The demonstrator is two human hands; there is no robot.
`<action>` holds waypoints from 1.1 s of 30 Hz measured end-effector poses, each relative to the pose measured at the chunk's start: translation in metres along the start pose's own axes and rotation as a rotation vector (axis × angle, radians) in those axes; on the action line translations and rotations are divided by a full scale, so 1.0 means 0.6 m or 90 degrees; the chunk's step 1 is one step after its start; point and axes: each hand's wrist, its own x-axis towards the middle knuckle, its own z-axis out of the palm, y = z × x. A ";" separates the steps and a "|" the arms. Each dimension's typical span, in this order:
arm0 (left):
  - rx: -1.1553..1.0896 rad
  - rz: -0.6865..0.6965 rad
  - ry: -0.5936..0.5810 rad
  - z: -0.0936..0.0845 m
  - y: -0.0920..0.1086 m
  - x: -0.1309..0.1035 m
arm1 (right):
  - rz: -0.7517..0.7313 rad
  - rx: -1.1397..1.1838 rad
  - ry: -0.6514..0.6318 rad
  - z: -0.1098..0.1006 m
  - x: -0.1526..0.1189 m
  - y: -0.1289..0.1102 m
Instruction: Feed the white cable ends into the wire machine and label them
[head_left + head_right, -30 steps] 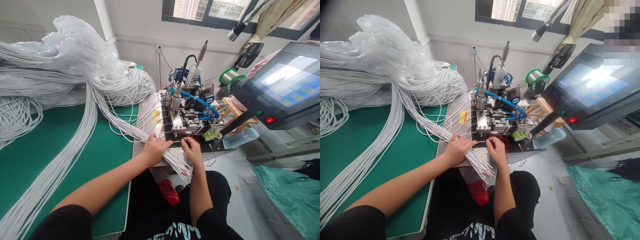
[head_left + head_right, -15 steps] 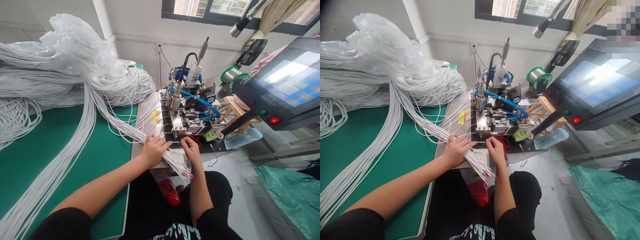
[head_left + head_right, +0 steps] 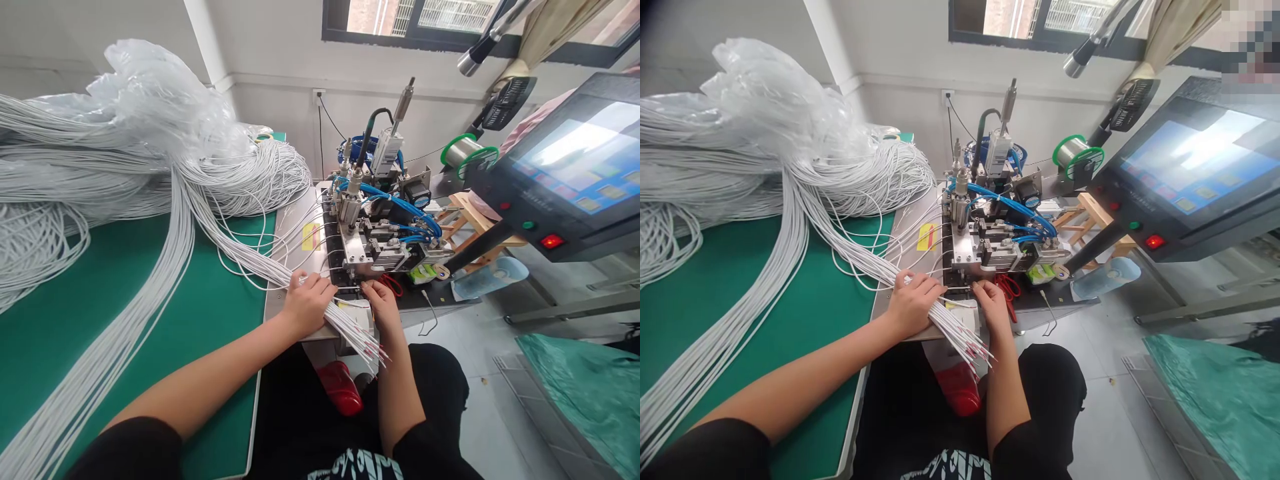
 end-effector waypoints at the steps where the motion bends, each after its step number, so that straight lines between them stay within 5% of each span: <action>1: -0.002 -0.002 -0.003 0.001 0.000 0.000 | -0.004 -0.014 0.015 -0.002 -0.003 0.000; 5: 0.000 -0.030 -0.008 0.005 -0.003 0.000 | -0.007 -0.064 0.059 -0.019 -0.016 -0.008; 10: 0.024 -0.011 0.074 0.002 -0.002 0.001 | -0.057 -0.123 0.072 -0.039 -0.046 -0.047; 18: -0.011 0.031 0.126 -0.006 -0.004 0.000 | -0.116 -0.238 -0.098 -0.039 -0.095 -0.104; 27: -0.035 0.053 0.132 -0.006 -0.004 0.000 | -0.146 -0.288 0.019 -0.019 -0.059 -0.095; 33: -0.035 0.088 0.109 -0.005 -0.008 0.003 | -0.160 -0.189 0.022 0.003 -0.030 -0.080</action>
